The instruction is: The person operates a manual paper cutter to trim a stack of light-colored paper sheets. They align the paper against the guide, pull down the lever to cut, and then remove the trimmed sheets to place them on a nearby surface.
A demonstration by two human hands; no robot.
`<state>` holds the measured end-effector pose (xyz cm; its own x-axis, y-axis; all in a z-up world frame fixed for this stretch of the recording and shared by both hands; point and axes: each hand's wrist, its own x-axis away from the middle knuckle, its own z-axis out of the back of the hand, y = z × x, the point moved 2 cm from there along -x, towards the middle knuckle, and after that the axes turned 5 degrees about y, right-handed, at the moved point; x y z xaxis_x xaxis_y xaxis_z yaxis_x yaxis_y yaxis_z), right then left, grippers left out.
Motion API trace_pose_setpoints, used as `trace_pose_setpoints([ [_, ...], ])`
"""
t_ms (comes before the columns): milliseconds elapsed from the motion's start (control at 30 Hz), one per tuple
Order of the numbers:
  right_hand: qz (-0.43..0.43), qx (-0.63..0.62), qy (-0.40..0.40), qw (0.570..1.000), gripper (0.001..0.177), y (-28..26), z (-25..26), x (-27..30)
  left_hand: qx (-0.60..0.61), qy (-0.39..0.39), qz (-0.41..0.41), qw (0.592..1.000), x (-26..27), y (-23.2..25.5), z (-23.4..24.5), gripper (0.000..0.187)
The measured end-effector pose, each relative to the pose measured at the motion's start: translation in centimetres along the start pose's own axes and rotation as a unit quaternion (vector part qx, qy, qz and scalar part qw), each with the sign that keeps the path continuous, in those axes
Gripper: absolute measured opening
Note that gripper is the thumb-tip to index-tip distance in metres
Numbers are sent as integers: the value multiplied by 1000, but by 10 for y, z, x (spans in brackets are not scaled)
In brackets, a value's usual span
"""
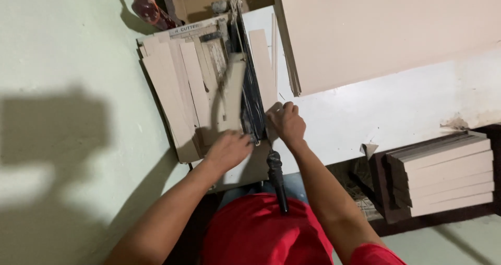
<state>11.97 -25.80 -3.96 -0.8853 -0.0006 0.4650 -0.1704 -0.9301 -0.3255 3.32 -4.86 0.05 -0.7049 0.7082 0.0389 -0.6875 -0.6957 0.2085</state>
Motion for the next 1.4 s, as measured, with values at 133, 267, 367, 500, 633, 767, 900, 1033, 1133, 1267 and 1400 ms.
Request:
trace_pose_setpoints([
  [133, -29, 111, -24, 993, 71, -10, -17, -17, -65, -114, 81, 988, 47, -30, 29, 13],
  [267, -37, 99, 16, 994, 66, -9, -28, -21, -102, -158, 120, 975, 73, -54, 66, 10],
  [367, -74, -78, 13, 994, 26, -4, -19, -20, -118, -177, 127, 969, 90, -64, 43, 12],
  [500, 33, -391, 32, 919, 44, -3, 16, 10, -68, -158, 152, 973, 79, -61, 62, 10],
  [633, -36, -469, -36, 882, 48, -8, 3, 38, 8, -98, 180, 979, 49, -51, 67, 20],
  [767, 28, -303, -3, 952, 43, -10, -34, 16, 85, -101, 262, 956, 3, -45, 53, 31],
  [900, 29, -243, 0, 970, 42, -17, -26, 5, 145, -89, 294, 941, -40, -45, 56, 38],
  [1033, 49, -185, -26, 981, 49, -14, -24, -1, 201, -113, 399, 887, -74, -48, 49, 78],
  [1133, 75, -184, -54, 979, 54, -3, -26, -5, 149, -169, 413, 883, -87, -43, 45, 99],
  [1267, 39, -119, -67, 990, 45, -21, 34, 29, 30, -252, 424, 869, -94, -38, 40, 97],
  [1400, 4, -83, -81, 993, 55, -75, 142, 142, 50, -243, 421, 873, -93, -43, 11, 104],
])
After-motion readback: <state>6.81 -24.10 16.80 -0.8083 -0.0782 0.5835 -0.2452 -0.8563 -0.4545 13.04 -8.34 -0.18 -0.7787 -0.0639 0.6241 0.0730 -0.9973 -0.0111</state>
